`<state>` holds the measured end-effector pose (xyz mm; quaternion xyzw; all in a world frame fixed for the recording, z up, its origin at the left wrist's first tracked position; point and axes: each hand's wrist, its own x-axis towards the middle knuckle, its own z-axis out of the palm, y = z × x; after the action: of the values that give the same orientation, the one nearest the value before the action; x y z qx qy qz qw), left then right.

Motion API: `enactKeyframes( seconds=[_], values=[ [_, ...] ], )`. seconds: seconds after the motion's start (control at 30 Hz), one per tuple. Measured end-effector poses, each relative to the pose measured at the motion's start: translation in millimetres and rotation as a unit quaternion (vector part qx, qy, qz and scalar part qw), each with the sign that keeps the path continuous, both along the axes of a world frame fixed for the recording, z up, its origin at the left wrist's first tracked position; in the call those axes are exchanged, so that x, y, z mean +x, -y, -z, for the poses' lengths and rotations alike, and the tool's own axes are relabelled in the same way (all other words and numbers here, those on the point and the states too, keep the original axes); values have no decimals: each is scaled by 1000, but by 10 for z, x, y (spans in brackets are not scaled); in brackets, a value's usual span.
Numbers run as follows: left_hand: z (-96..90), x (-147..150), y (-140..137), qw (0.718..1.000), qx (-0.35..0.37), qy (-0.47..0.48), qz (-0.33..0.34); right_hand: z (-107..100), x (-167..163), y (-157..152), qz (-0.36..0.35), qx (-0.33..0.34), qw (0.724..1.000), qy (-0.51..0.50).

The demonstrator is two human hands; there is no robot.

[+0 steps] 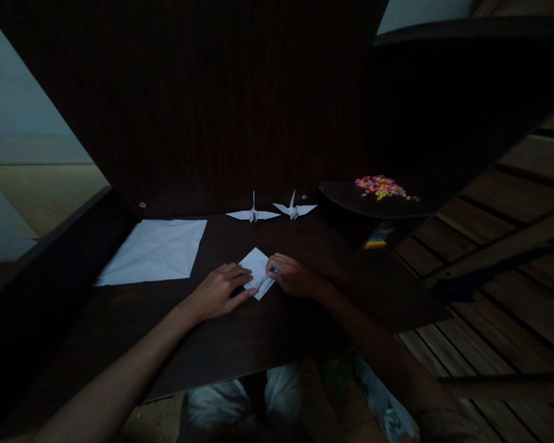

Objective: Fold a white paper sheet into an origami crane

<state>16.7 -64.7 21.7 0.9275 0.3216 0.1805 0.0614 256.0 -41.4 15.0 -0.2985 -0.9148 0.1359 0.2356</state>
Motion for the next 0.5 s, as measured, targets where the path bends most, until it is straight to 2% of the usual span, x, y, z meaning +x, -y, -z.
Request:
enactKeyframes(
  seconds=[0.5],
  values=[
    [37,11,-25,1000,13,5,3,-28,17,22,-22,-13,1000,-8]
  ],
)
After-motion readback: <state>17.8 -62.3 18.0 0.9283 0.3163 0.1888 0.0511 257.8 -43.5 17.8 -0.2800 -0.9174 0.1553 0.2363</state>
